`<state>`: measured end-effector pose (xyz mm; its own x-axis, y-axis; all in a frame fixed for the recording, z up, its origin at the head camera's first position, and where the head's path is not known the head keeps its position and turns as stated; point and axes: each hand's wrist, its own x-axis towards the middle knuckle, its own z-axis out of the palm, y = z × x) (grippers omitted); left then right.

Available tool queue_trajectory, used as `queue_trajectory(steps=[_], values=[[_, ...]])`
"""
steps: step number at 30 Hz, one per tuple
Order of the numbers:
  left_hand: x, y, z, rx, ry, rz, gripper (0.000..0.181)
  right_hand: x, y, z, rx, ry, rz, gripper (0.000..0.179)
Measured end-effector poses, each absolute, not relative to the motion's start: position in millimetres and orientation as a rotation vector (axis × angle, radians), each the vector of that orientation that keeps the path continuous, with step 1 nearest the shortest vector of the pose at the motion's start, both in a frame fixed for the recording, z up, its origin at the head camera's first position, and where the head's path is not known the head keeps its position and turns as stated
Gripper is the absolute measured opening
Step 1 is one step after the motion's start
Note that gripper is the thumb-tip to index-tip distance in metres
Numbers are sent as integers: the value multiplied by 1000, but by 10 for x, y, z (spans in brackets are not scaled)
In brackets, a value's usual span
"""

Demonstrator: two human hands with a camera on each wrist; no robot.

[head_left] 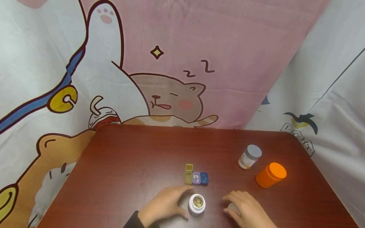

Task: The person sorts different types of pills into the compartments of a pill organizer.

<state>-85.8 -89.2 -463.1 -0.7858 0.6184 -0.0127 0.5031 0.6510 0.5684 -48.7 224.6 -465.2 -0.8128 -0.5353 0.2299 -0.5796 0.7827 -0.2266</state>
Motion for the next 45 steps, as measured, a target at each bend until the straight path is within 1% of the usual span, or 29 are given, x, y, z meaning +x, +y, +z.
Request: queue_trajectory(steps=[2, 6, 8, 9, 12, 16, 20, 22, 26, 29, 33, 38, 45], values=[[-936, -974, -4601, 870, 2629, 908, 75, -518, 2116, -4622, 877, -2952, 513, 33], [-1126, -1140, -4573, 713, 2570, 1137, 65, -579, 1858, -4582, 792, -3209, 688, 56], [-1209, -1178, -4573, 627, 2589, 1207, 64, -596, 1753, -4566, 760, -3263, 759, 66], [-1248, -1175, -4581, 600, 2601, 1230, 65, -603, 1712, -4572, 775, -3248, 777, 68], [-1340, -1094, -4611, 568, 2630, 1243, 75, -637, 1618, -4569, 763, -3252, 898, 68], [-1438, -924, -4661, 593, 2654, 1158, 89, -709, 1566, -4629, 780, -3232, 1062, 63], [-1469, -804, -4676, 569, 2704, 1027, 97, -714, 1555, -4658, 818, -3148, 1155, 61], [-1461, -772, -4681, 563, 2727, 980, 96, -693, 1551, -4626, 782, -3125, 1236, 59], [-1424, -740, -4702, 577, 2761, 937, 85, -685, 1573, -4586, 722, -3058, 1310, 59], [-1407, -730, -4708, 587, 2789, 925, 79, -706, 1583, -4564, 699, -2953, 1218, 61], [-1406, -718, -4715, 572, 2824, 917, 78, -730, 1568, -4551, 593, -2835, 1027, 61], [-1415, -701, -4735, 565, 2864, 891, 76, -791, 1543, -4514, 457, -2760, 892, 61], [-1430, -694, -4743, 579, 2877, 889, 75, -998, 1519, -4491, 514, -2743, 753, 61]])
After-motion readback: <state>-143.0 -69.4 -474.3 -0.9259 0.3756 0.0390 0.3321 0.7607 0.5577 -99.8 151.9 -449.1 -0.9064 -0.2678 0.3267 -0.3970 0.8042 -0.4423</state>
